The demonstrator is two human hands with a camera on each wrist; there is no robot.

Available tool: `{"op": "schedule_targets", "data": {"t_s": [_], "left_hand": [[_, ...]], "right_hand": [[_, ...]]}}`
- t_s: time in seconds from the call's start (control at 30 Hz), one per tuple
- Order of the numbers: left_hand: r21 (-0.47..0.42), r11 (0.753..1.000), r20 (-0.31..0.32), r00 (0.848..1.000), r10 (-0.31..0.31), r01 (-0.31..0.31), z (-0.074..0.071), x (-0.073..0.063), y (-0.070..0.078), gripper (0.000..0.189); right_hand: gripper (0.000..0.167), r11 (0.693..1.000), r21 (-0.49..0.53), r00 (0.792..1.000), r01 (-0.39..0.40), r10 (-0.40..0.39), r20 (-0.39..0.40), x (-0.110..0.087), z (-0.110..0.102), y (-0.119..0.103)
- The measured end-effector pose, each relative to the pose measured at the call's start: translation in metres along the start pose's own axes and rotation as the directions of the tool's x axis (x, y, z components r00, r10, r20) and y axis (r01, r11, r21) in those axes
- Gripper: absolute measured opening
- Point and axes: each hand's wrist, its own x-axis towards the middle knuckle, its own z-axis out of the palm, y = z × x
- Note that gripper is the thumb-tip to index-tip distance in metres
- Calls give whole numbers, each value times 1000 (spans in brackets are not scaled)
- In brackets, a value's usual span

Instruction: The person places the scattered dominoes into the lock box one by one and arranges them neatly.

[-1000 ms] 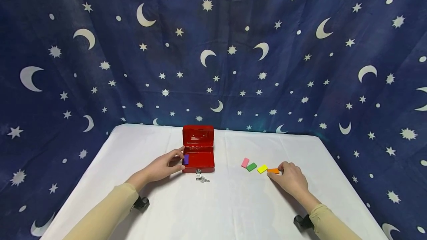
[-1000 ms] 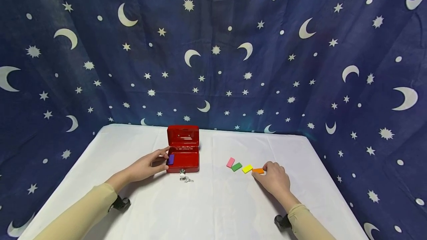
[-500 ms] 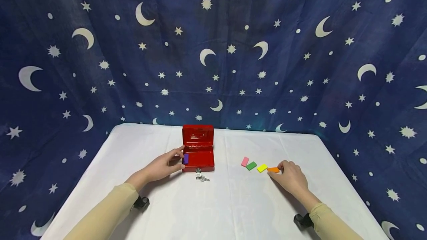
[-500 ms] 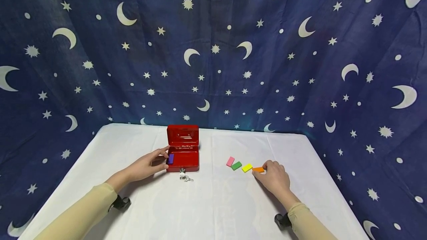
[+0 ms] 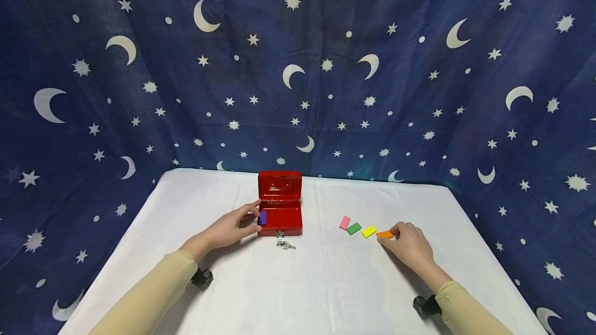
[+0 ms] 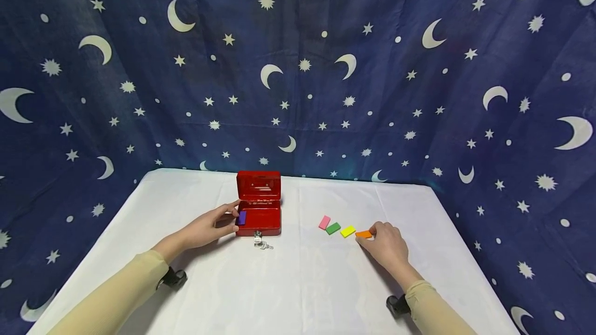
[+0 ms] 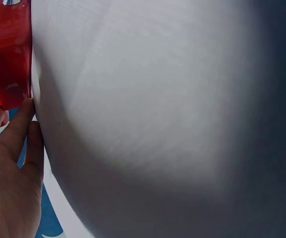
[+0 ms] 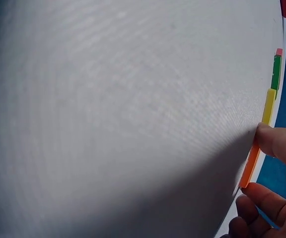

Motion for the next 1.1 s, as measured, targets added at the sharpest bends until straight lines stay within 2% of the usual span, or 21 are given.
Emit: {"op": "schedule_targets", "data": {"t_s": [0.43, 0.7, 0.9, 1.1], "left_hand": [[-3, 1000, 2, 1000, -10, 10, -1, 4, 1, 39], [-9, 1000, 8, 1000, -22, 22, -1, 3, 2, 40], [-12, 1000, 5, 1000, -28, 28, -2, 2, 3, 39], [-16, 1000, 9, 1000, -27, 27, -1, 1, 4, 38]], "right_hand": [[53, 998, 66, 999, -2, 0, 37, 3, -5, 4], [66, 994, 92, 998, -51, 47, 46, 1, -2, 6], [59, 993, 95, 997, -74, 71, 34, 2, -1, 6], [53, 993, 93, 997, -66, 64, 33, 3, -1, 7]]}}
